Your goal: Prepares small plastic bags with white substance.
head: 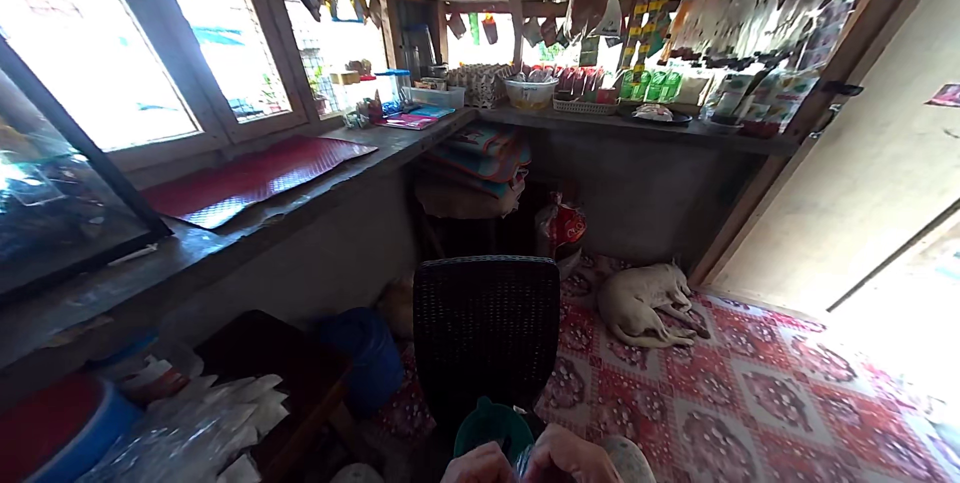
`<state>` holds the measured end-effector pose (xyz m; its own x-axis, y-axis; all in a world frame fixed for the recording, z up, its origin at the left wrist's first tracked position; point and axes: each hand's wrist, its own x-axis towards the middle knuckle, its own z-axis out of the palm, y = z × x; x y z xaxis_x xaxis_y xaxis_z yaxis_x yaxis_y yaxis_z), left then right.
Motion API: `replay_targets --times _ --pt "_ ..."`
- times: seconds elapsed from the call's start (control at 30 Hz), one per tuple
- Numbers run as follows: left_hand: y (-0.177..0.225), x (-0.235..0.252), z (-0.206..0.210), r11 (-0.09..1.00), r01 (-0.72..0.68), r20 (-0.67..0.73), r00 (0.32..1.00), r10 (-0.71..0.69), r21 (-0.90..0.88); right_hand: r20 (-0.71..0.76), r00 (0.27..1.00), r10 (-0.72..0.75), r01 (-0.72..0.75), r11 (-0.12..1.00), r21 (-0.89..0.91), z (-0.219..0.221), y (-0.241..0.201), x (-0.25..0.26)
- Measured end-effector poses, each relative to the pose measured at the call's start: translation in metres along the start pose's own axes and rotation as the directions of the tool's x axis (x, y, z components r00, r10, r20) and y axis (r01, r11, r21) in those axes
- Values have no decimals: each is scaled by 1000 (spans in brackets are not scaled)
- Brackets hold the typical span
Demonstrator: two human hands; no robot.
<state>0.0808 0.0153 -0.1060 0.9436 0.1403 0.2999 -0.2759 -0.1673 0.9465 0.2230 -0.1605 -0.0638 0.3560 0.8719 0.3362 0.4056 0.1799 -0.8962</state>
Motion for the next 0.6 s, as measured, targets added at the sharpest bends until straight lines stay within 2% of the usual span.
replay_targets --times 0.07,0.2,0.27,0.33,0.37,0.43,0.5,0.53,0.6 --pt "-4 -1 -2 999 -14 6 1000 14 30 -48 998 -52 52 999 4 -1 -2 1" --pt "-6 -3 -4 999 -24 -6 1000 24 -21 -224 970 -97 108 993 37 -8 -7 1" --pt "-7 -4 -7 1000 -18 -8 1000 18 -14 -377 921 -102 154 982 111 -12 -6 1" --pt "-7 -6 -6 996 -3 -37 999 0 -84 -487 869 -82 183 970 162 -22 -6 4" --pt "-6 -6 -6 991 0 -51 999 -6 -130 -466 881 -86 182 969 165 -27 -6 5" --pt "-4 -4 -4 983 -16 -67 998 4 -181 -275 957 -94 129 985 114 -29 -7 7" --pt "-2 0 -3 980 -43 -91 996 25 -194 -78 996 -36 42 996 79 -18 -11 8" --pt "-1 2 -2 979 -54 -103 994 34 -197 -35 999 8 -5 996 89 -11 -10 8" --pt "1 4 -2 974 -79 -117 992 55 -213 -59 994 93 -81 980 182 3 -6 6"
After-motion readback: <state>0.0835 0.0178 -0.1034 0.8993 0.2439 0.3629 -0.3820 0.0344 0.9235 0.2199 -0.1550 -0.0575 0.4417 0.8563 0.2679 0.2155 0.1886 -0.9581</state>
